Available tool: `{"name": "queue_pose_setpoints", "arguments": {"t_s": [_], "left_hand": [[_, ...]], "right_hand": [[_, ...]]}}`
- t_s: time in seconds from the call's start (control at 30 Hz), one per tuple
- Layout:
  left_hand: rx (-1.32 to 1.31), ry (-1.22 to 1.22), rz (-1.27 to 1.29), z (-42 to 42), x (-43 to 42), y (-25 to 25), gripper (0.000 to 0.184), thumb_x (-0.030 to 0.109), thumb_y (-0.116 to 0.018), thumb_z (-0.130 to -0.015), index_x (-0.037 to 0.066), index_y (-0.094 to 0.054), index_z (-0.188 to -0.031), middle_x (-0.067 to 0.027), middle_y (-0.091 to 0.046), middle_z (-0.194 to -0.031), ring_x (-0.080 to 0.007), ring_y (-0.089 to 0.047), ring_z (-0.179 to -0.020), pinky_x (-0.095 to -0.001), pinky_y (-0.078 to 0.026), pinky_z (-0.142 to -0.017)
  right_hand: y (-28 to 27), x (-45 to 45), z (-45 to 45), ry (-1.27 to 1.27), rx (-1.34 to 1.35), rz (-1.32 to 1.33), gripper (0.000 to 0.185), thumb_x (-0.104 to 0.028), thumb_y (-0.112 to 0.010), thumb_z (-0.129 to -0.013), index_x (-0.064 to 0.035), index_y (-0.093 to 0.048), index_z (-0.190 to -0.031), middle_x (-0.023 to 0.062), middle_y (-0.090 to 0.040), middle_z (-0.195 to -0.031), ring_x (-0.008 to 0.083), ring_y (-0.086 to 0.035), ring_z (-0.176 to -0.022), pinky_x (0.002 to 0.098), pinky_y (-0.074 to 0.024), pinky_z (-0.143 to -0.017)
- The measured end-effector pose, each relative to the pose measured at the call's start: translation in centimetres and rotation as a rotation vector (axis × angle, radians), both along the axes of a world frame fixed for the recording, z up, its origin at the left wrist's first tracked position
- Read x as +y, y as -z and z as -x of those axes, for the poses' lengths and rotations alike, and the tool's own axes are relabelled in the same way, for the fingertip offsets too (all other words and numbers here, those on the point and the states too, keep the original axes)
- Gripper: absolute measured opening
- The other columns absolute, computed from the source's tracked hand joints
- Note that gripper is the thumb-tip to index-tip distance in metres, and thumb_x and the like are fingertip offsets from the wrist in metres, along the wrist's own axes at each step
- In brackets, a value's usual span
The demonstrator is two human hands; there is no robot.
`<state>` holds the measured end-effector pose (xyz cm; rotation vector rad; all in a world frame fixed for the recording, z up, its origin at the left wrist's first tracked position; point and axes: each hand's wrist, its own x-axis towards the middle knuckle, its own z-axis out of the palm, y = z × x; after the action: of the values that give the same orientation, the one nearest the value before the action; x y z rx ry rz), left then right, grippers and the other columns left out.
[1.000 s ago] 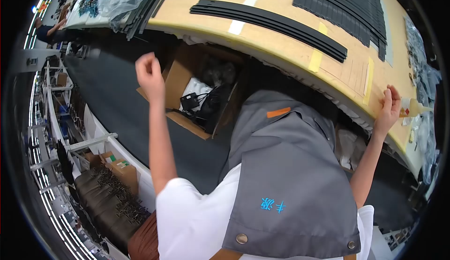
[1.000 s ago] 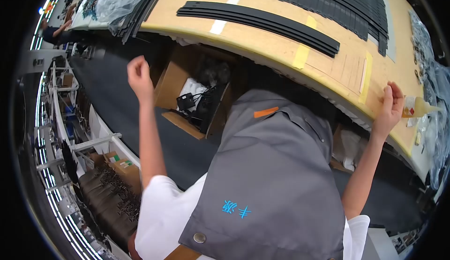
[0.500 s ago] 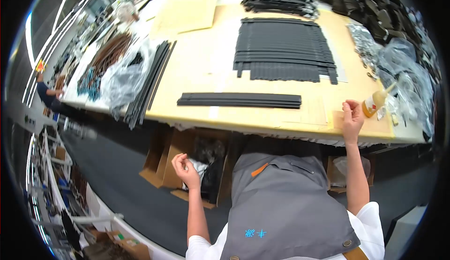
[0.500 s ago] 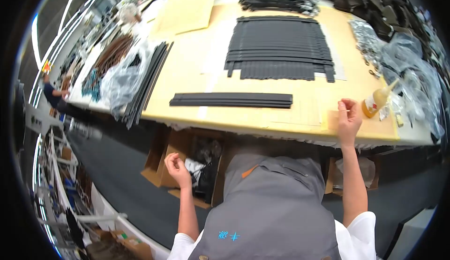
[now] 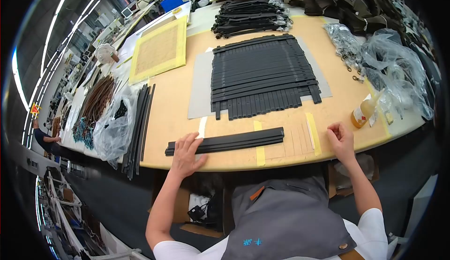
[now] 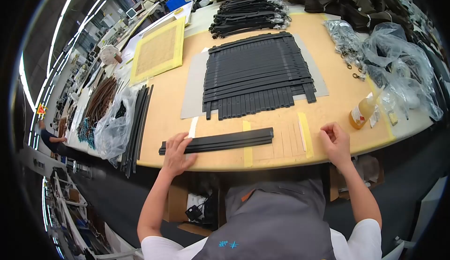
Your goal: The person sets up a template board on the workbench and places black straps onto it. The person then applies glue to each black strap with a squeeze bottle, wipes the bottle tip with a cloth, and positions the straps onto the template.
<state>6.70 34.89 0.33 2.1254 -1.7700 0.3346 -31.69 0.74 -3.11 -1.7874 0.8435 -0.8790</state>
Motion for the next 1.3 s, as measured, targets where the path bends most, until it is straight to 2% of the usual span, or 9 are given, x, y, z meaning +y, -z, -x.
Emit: {"name": "queue_pose_setpoints", "arguments": {"t_s": [0.17,0.3,0.53,0.73,0.87,1.07,1.17,1.27,1.3], "left_hand": [[0.155,0.055,-0.186,-1.0,-0.8,-0.2,0.055,0.032,-0.072,-0.081,0.002,-0.057,-0.125,-0.0137,-0.056,-0.130,-0.0325,-0.052,-0.122,-0.0450,-0.037,-0.102],[0.139,0.035,-0.306,-1.7,-1.4,-0.5,0.058,0.036,-0.071,-0.081,0.003,-0.057,-0.126,-0.0116,-0.056,-0.131,-0.0288,-0.051,-0.121,-0.0447,-0.033,-0.103],[0.218,0.059,-0.431,-3.3,-1.8,-0.6,0.053,0.035,-0.071,-0.081,0.008,-0.059,-0.125,-0.0095,-0.056,-0.131,-0.0266,-0.051,-0.121,-0.0454,-0.033,-0.102],[0.240,0.076,-0.393,-3.9,-1.9,-0.3,0.050,0.033,-0.069,-0.081,0.011,-0.060,-0.125,-0.0070,-0.057,-0.129,-0.0244,-0.053,-0.118,-0.0438,-0.035,-0.100],[0.255,0.055,-0.412,-3.9,-1.8,-0.3,0.051,0.033,-0.068,-0.081,0.012,-0.061,-0.126,-0.0046,-0.055,-0.133,-0.0204,-0.049,-0.123,-0.0416,-0.033,-0.103],[0.266,0.033,-0.413,-3.9,-1.8,-0.7,0.049,0.031,-0.064,-0.082,0.013,-0.061,-0.128,-0.0044,-0.055,-0.133,-0.0195,-0.050,-0.124,-0.0414,-0.034,-0.103],[0.290,0.029,-0.358,-4.0,-1.7,-0.7,0.047,0.030,-0.064,-0.082,0.012,-0.061,-0.126,-0.0052,-0.056,-0.132,-0.0213,-0.052,-0.122,-0.0420,-0.036,-0.101],[0.308,0.037,-0.319,-4.1,-1.6,-1.0,0.047,0.029,-0.064,-0.084,0.012,-0.061,-0.127,-0.0053,-0.057,-0.132,-0.0205,-0.052,-0.122,-0.0410,-0.036,-0.102],[0.312,0.044,-0.297,-4.5,-1.5,-1.1,0.047,0.029,-0.064,-0.084,0.012,-0.061,-0.127,-0.0053,-0.057,-0.132,-0.0204,-0.052,-0.122,-0.0410,-0.036,-0.102]], "right_hand": [[-1.1,0.1,0.1,0.000,0.252,0.108,0.013,-0.006,-0.067,-0.088,-0.0008,-0.060,-0.079,0.0014,-0.056,-0.064,0.0070,-0.051,-0.057,0.0236,-0.0396,-0.052],[-0.1,-0.2,0.4,-0.047,0.313,0.131,0.024,-0.010,-0.070,-0.084,-0.0035,-0.053,-0.068,0.0026,-0.050,-0.059,0.0107,-0.045,-0.050,0.0271,-0.0332,-0.046],[-0.7,-0.9,-0.2,-0.172,0.359,0.148,0.028,-0.015,-0.066,-0.086,-0.0059,-0.047,-0.067,0.0044,-0.041,-0.056,0.0171,-0.039,-0.048,0.0329,-0.0289,-0.048],[-2.5,-1.2,-1.7,-0.203,0.417,0.131,0.024,-0.014,-0.065,-0.088,-0.0061,-0.049,-0.072,0.0075,-0.045,-0.062,0.0221,-0.042,-0.053,0.0357,-0.0321,-0.051],[-2.2,-1.5,-1.4,-0.220,0.435,0.129,0.025,-0.009,-0.069,-0.082,-0.0048,-0.049,-0.066,0.0085,-0.045,-0.058,0.0251,-0.043,-0.049,0.0368,-0.0328,-0.049],[-3.2,-1.7,-2.1,-0.218,0.450,0.070,0.023,-0.008,-0.067,-0.084,-0.0038,-0.051,-0.068,0.0093,-0.046,-0.059,0.0258,-0.045,-0.052,0.0367,-0.0352,-0.051],[-5.0,-1.7,-3.1,-0.236,0.530,0.004,0.024,-0.010,-0.066,-0.088,-0.0028,-0.051,-0.070,0.0075,-0.048,-0.061,0.0208,-0.047,-0.054,0.0344,-0.0364,-0.053],[-6.7,-2.3,-5.0,-0.228,0.629,-0.345,0.024,-0.014,-0.065,-0.091,-0.0018,-0.053,-0.074,0.0044,-0.052,-0.063,0.0146,-0.048,-0.057,0.0318,-0.0373,-0.053],[-7.3,-2.7,-7.0,-0.279,0.633,-0.313,0.024,-0.014,-0.064,-0.093,-0.0017,-0.053,-0.075,0.0030,-0.053,-0.064,0.0122,-0.049,-0.058,0.0305,-0.0384,-0.054]]}}
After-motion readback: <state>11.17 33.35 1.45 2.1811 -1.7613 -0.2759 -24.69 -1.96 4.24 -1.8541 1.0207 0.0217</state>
